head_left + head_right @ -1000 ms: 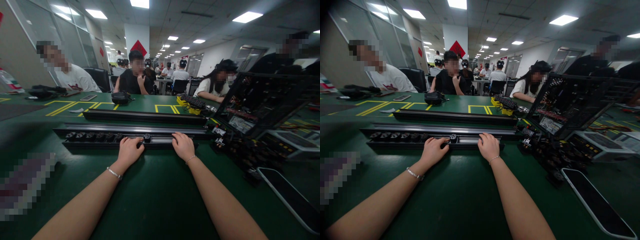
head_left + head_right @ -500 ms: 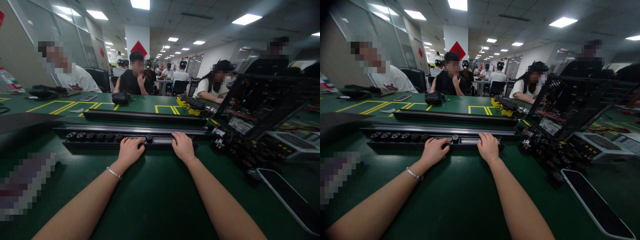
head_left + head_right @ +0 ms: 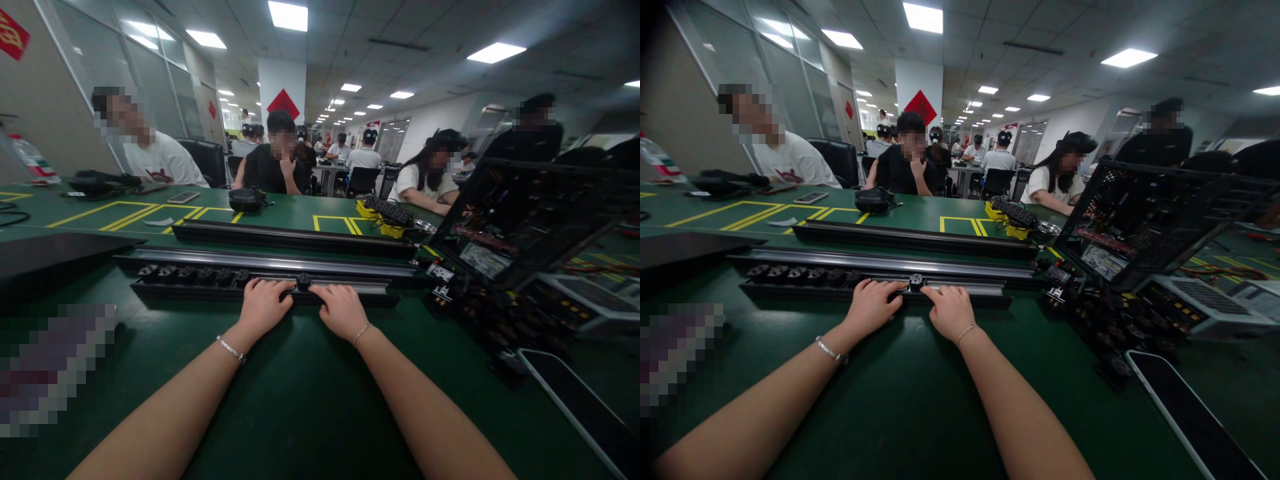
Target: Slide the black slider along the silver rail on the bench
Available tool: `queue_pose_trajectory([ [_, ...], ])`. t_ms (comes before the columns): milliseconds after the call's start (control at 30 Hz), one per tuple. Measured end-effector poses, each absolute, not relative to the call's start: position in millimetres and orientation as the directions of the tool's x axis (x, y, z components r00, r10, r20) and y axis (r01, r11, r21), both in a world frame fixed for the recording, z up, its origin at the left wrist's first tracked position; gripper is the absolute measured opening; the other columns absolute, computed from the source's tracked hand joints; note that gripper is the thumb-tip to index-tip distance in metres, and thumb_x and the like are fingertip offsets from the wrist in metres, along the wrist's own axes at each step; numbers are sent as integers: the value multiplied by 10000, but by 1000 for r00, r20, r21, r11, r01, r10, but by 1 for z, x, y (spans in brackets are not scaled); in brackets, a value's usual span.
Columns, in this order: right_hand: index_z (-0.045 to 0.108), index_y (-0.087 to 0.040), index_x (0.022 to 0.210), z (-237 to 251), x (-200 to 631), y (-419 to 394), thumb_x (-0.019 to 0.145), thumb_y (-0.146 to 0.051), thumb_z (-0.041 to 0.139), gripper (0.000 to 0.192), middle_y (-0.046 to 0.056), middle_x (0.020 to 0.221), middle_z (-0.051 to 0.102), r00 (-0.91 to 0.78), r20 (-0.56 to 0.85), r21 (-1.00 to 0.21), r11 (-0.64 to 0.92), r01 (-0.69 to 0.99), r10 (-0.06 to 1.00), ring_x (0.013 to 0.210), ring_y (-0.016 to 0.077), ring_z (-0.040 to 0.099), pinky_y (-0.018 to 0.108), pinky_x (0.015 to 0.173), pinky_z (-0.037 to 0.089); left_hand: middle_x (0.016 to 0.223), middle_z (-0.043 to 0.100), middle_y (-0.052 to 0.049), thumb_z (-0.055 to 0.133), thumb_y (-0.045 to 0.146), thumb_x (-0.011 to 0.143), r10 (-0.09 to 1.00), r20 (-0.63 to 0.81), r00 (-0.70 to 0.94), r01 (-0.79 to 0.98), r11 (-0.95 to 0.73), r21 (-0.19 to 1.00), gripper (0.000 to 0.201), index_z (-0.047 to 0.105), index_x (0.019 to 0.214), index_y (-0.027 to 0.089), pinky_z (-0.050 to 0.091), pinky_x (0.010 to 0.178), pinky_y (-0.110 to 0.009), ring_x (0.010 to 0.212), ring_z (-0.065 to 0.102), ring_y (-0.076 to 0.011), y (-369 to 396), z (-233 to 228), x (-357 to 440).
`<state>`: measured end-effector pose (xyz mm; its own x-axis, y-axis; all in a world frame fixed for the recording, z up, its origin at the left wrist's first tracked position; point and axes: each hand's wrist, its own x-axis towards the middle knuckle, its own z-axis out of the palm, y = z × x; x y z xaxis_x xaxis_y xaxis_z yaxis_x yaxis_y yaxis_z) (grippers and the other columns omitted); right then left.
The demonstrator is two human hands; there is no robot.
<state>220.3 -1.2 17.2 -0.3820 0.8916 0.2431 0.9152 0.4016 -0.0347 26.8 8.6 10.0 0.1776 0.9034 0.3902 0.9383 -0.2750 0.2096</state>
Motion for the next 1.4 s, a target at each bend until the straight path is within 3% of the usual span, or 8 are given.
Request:
queue_pose_trajectory([
  [433,471,-353,1271,21,221,3,824,-178,381,488,32,964,623,-384,211,-22,398,917,899,929,186,534,326,832,313,938,689,-8,431,336,802,892,411,190,944,-282,175,427,540,1215,332,247,998,-429,951,568,-216,7,7,28],
  [967,487,-299,1254,25,226,7,797,-133,391,496,47,1028,643,-412,183,-70,430,900,893,972,182,559,313,851,347,961,683,-18,416,355,814,892,410,191,946,-278,166,350,613,1101,315,255,988,-426,955,564,-217,7,8,28],
  [1400,547,-264,1166,29,239,7,784,-131,397,431,40,969,659,-382,200,-70,402,913,902,912,175,583,280,823,373,924,683,-16,412,363,815,904,381,193,948,-272,165,339,624,1076,319,264,980,-428,957,563,-219,6,10,27],
])
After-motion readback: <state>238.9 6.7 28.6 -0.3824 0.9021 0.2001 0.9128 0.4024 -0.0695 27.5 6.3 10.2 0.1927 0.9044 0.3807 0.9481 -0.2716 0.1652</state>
